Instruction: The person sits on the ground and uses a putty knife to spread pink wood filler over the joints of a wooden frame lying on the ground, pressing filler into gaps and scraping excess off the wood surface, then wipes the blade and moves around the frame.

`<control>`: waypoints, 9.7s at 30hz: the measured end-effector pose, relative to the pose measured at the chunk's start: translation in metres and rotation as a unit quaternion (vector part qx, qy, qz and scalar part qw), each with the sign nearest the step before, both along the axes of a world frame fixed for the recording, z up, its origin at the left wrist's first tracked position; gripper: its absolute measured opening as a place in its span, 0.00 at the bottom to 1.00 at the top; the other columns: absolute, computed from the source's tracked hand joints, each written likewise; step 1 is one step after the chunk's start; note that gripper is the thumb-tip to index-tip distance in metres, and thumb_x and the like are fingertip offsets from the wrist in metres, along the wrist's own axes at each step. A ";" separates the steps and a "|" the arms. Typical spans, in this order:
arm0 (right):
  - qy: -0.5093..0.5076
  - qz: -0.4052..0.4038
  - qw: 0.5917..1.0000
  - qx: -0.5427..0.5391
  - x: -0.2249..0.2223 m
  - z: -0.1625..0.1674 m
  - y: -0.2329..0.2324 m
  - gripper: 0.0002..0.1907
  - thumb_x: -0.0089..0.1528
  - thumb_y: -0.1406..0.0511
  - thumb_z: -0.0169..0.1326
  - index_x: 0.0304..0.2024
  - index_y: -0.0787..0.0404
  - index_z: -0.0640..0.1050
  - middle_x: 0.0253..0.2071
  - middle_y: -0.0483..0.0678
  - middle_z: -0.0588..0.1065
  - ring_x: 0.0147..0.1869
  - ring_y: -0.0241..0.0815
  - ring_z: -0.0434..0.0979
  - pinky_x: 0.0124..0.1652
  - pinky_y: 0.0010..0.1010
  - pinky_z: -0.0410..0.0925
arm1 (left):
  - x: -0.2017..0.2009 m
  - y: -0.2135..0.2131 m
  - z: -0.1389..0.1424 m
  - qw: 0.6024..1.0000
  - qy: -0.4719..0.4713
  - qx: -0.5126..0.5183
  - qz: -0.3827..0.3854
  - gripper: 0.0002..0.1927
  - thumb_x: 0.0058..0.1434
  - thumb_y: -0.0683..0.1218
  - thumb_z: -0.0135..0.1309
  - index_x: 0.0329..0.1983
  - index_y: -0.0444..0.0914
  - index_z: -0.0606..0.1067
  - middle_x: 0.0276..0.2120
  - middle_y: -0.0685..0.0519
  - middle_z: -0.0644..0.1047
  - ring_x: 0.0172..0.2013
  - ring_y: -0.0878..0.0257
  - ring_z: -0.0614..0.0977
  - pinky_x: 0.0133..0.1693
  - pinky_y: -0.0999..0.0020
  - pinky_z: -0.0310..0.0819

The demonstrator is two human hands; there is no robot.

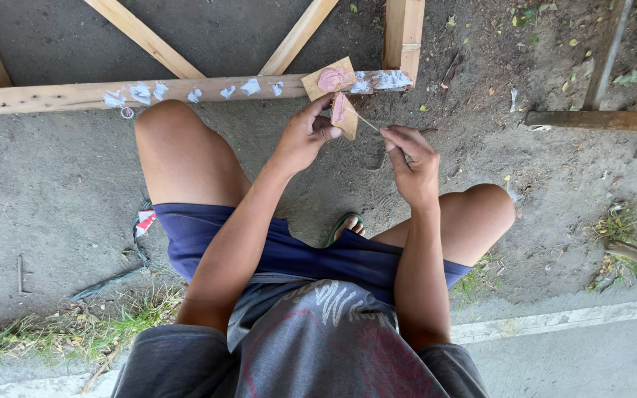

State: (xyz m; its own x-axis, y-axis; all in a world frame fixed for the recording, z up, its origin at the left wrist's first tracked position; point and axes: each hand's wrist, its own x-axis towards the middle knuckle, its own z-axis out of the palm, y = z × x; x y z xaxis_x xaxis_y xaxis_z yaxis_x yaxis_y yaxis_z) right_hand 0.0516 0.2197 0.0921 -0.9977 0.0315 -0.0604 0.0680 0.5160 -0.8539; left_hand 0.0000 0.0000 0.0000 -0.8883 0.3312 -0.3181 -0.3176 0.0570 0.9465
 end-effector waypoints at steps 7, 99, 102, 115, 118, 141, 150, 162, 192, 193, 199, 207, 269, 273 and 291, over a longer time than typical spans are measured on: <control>0.040 0.012 0.998 0.045 -0.004 0.015 -0.015 0.15 0.67 0.75 0.56 0.55 0.62 0.81 0.53 0.52 0.80 0.57 0.45 0.81 0.55 0.32 0.73 | 0.001 0.002 -0.014 0.983 -0.030 0.182 0.015 0.36 0.63 0.43 0.63 0.73 0.35 0.63 0.53 0.51 0.80 0.48 0.67 0.81 0.52 0.68 0.79; 0.014 -0.015 0.999 0.039 -0.003 -0.028 -0.036 0.24 0.59 0.81 0.50 0.53 0.60 0.82 0.55 0.51 0.77 0.52 0.42 0.83 0.39 0.26 0.75 | -0.014 0.005 -0.018 0.951 0.071 0.133 0.269 0.29 0.70 0.33 0.56 0.69 0.33 0.56 0.64 0.41 0.67 0.64 0.58 0.73 0.68 0.65 0.70; 0.025 -0.045 0.995 0.084 -0.004 -0.022 -0.025 0.22 0.59 0.80 0.54 0.55 0.62 0.82 0.52 0.52 0.77 0.48 0.45 0.82 0.40 0.32 0.74 | -0.017 0.006 -0.020 0.955 0.073 0.142 0.251 0.30 0.69 0.32 0.55 0.69 0.33 0.56 0.65 0.42 0.66 0.64 0.58 0.72 0.66 0.64 0.71; 0.002 -0.051 0.997 0.065 -0.007 -0.013 -0.022 0.22 0.60 0.79 0.53 0.56 0.62 0.81 0.53 0.54 0.79 0.47 0.47 0.84 0.42 0.33 0.76 | -0.008 0.016 -0.019 0.963 0.109 0.147 0.196 0.30 0.70 0.33 0.57 0.69 0.34 0.57 0.64 0.42 0.69 0.63 0.57 0.76 0.64 0.64 0.75; 0.007 -0.039 0.997 0.060 -0.004 -0.007 -0.026 0.22 0.60 0.79 0.53 0.56 0.63 0.81 0.52 0.55 0.79 0.46 0.47 0.84 0.43 0.33 0.76 | -0.007 0.019 -0.018 0.966 0.101 0.138 0.193 0.30 0.68 0.33 0.58 0.69 0.33 0.57 0.63 0.42 0.68 0.62 0.56 0.77 0.62 0.64 0.77; -0.022 -0.048 0.998 0.017 0.000 0.002 -0.016 0.21 0.62 0.79 0.54 0.56 0.61 0.82 0.53 0.53 0.79 0.44 0.41 0.82 0.38 0.32 0.74 | -0.008 0.017 -0.018 0.962 0.099 0.136 0.215 0.31 0.67 0.38 0.62 0.67 0.31 0.59 0.61 0.43 0.71 0.59 0.58 0.78 0.60 0.66 0.76; -0.052 -0.015 0.998 0.018 0.000 0.017 -0.025 0.20 0.61 0.78 0.53 0.55 0.62 0.81 0.51 0.53 0.80 0.42 0.43 0.83 0.39 0.30 0.74 | -0.002 0.020 -0.014 0.974 0.145 -0.056 0.165 0.31 0.64 0.30 0.57 0.68 0.32 0.59 0.62 0.39 0.72 0.62 0.51 0.79 0.61 0.61 0.80; -0.053 -0.056 0.997 -0.017 -0.011 -0.010 -0.006 0.18 0.64 0.78 0.53 0.54 0.60 0.83 0.49 0.51 0.81 0.37 0.40 0.80 0.29 0.29 0.70 | -0.009 0.012 -0.018 0.964 0.108 0.011 0.242 0.28 0.69 0.36 0.58 0.67 0.29 0.58 0.61 0.40 0.71 0.60 0.54 0.79 0.59 0.65 0.78; 0.058 0.020 0.987 0.150 -0.035 -0.046 -0.020 0.26 0.54 0.80 0.51 0.54 0.64 0.82 0.53 0.59 0.78 0.50 0.56 0.81 0.51 0.39 0.75 | -0.009 0.016 0.000 0.985 -0.092 0.104 0.103 0.29 0.66 0.39 0.58 0.67 0.31 0.61 0.66 0.41 0.69 0.65 0.57 0.73 0.64 0.65 0.70; 0.027 0.007 0.993 0.118 -0.034 -0.046 -0.020 0.24 0.55 0.79 0.51 0.53 0.63 0.82 0.51 0.57 0.79 0.46 0.52 0.82 0.46 0.38 0.75 | -0.008 0.016 0.001 0.985 -0.099 0.096 0.105 0.29 0.66 0.39 0.58 0.67 0.31 0.61 0.65 0.42 0.70 0.64 0.57 0.74 0.63 0.65 0.71; -0.004 -0.056 0.997 0.054 -0.029 -0.043 -0.012 0.19 0.60 0.77 0.54 0.52 0.62 0.82 0.45 0.54 0.81 0.37 0.42 0.82 0.37 0.32 0.73 | -0.003 0.013 0.001 0.981 -0.103 0.082 0.142 0.27 0.66 0.42 0.58 0.65 0.32 0.63 0.59 0.45 0.73 0.59 0.59 0.77 0.60 0.64 0.75; 0.020 -0.094 0.994 0.060 -0.018 -0.007 -0.012 0.14 0.64 0.73 0.57 0.51 0.62 0.83 0.44 0.53 0.81 0.40 0.43 0.81 0.44 0.32 0.73 | -0.008 -0.011 0.008 0.934 -0.185 0.224 0.210 0.28 0.67 0.63 0.53 0.51 0.32 0.75 0.41 0.49 0.81 0.44 0.60 0.84 0.49 0.65 0.80; 0.223 0.159 0.933 0.234 0.008 0.053 -0.076 0.17 0.57 0.80 0.62 0.47 0.61 0.85 0.49 0.49 0.76 0.51 0.44 0.78 0.48 0.33 0.73 | -0.009 -0.056 -0.005 0.911 -0.297 0.286 0.016 0.29 0.62 0.66 0.54 0.34 0.34 0.79 0.22 0.50 0.81 0.20 0.66 0.83 0.25 0.71 0.84; 0.221 0.147 0.938 0.223 0.011 0.057 -0.072 0.18 0.58 0.81 0.61 0.48 0.61 0.85 0.50 0.48 0.77 0.53 0.44 0.78 0.50 0.33 0.74 | -0.008 -0.056 -0.002 0.916 -0.283 0.284 0.009 0.29 0.63 0.66 0.53 0.34 0.34 0.79 0.22 0.50 0.81 0.20 0.66 0.84 0.25 0.72 0.85; 0.229 0.183 0.908 0.300 -0.002 0.075 -0.072 0.22 0.54 0.81 0.62 0.49 0.59 0.85 0.49 0.47 0.77 0.52 0.45 0.76 0.51 0.36 0.72 | -0.009 -0.041 -0.010 0.923 -0.301 0.240 0.006 0.30 0.60 0.67 0.57 0.31 0.34 0.79 0.22 0.51 0.80 0.19 0.67 0.83 0.24 0.70 0.84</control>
State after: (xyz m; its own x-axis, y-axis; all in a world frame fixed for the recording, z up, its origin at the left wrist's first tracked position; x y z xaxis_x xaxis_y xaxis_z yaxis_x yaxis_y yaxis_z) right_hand 0.0495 0.1473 0.1674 -0.8641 -0.4166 0.2824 -0.4928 0.8144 -0.3065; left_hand -0.0086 -0.0408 -0.0105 -0.6030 0.5532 -0.5748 -0.7921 -0.3297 0.5137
